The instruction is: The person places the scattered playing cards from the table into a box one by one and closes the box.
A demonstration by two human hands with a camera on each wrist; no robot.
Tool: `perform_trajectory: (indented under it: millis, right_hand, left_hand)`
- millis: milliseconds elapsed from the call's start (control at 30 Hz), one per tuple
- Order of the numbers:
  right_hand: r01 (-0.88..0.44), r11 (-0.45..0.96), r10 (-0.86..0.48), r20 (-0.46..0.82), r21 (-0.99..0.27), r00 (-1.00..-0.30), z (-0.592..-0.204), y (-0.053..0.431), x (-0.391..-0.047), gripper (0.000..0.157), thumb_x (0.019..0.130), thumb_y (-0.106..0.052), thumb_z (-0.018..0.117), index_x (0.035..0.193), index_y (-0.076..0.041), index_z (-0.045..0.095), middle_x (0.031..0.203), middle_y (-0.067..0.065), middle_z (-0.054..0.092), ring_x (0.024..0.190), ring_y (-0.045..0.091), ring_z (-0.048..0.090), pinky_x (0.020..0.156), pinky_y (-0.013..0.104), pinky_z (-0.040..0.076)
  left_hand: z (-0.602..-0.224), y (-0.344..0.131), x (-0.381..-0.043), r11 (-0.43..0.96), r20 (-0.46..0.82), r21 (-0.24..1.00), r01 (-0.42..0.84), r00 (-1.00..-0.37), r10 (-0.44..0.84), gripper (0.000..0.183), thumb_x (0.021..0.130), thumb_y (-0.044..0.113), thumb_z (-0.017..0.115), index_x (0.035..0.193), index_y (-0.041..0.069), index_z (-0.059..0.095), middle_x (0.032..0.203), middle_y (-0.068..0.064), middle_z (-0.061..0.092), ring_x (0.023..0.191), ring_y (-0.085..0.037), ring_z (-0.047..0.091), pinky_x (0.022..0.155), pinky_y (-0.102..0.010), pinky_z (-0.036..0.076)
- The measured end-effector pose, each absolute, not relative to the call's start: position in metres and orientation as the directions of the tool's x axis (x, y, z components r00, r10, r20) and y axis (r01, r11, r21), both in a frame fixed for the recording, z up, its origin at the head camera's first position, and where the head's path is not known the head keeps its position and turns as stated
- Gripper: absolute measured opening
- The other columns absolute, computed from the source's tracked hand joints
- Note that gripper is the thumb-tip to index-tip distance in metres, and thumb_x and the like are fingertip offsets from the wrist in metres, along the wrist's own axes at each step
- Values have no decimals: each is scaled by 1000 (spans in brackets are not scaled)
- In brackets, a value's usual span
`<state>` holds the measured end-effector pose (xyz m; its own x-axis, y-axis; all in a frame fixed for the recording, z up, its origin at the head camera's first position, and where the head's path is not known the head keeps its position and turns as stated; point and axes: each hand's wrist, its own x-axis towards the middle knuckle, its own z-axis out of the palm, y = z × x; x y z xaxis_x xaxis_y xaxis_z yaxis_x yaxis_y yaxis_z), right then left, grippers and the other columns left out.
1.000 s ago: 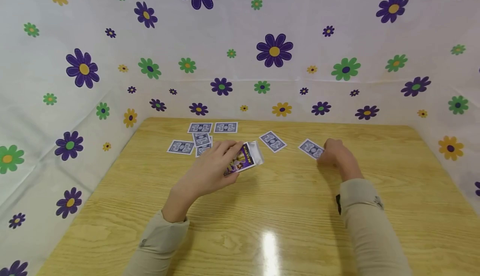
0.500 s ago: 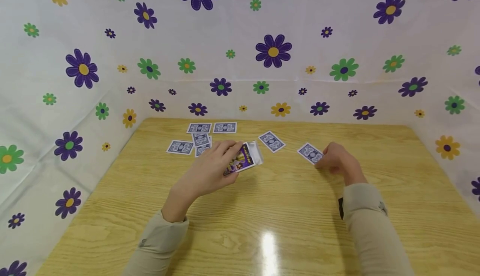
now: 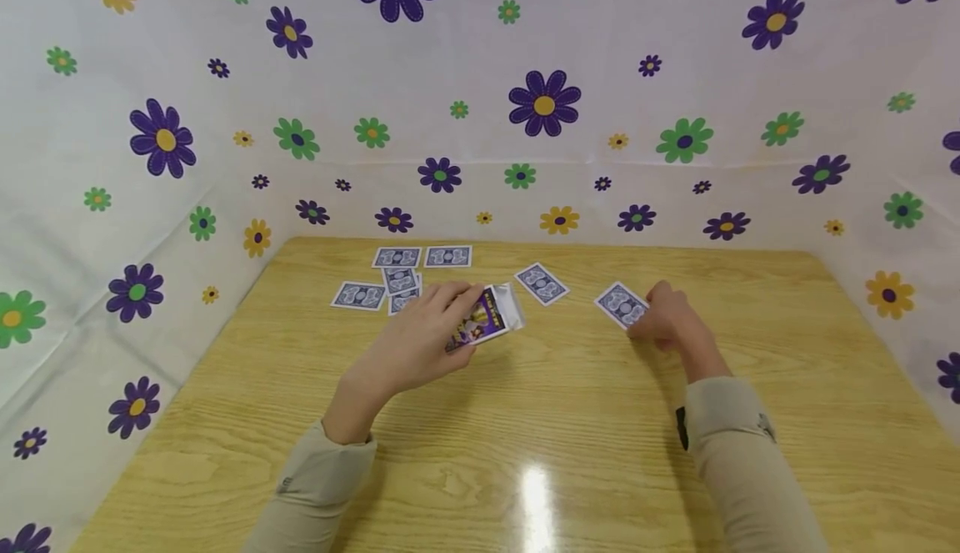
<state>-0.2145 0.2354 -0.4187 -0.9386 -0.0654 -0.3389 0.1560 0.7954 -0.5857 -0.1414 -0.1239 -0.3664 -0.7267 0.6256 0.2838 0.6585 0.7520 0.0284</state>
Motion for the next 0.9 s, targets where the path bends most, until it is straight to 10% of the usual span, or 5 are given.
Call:
perform_trajectory:
  millis: [333,900]
  right_hand:
    - [91,836,-44,-232,-541,-972,-419,232,-210,61,79,-13,75,120,20,44,97,26,55,81,28,55,61,27,49]
    - [55,559,235,95,-827,-967,-421,225,-206,43,92,-10,60,127,13,51,107,30,63,59,9,61,51,18,52]
  left_hand:
    - [-365,-126,-141,747,293,40,663,-723,626,70,90,27,69,149,2,42,141,-14,50,124,-29,52,102,-41,48]
    - [-365,-128,-142,752,288,34,659,-727,624,70,89,27,69,149,2,42,140,-15,51,121,-30,53,99,-40,50]
